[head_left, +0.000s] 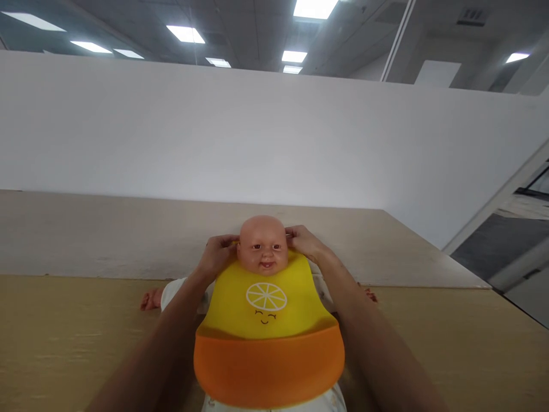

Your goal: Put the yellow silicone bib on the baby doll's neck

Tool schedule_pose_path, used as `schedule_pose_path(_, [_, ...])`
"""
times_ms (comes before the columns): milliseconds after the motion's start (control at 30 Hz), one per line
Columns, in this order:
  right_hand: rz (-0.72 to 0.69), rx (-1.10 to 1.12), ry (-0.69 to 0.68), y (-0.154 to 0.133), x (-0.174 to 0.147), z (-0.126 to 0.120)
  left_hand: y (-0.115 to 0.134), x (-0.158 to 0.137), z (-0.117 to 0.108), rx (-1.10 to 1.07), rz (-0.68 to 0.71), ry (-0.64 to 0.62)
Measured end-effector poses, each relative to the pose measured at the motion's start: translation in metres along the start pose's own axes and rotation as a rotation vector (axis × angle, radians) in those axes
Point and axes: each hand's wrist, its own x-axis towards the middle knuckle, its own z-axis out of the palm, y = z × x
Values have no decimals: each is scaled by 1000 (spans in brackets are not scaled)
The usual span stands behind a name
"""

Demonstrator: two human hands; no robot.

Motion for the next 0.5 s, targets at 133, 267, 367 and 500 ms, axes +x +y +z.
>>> schedule_pose_path(133, [13, -118, 111, -5, 0, 5, 1, 2, 1, 3, -23, 38])
schedule_pose_path(267, [30, -149, 191, 2, 5, 9, 0, 6, 1, 13, -56, 45])
schedule_pose_path(367, [39, -164, 244, 18, 13, 9, -5, 10, 0, 34, -75, 40])
schedule_pose_path(500, [101, -170, 235, 38, 24, 7, -18, 18, -3, 40, -94, 21])
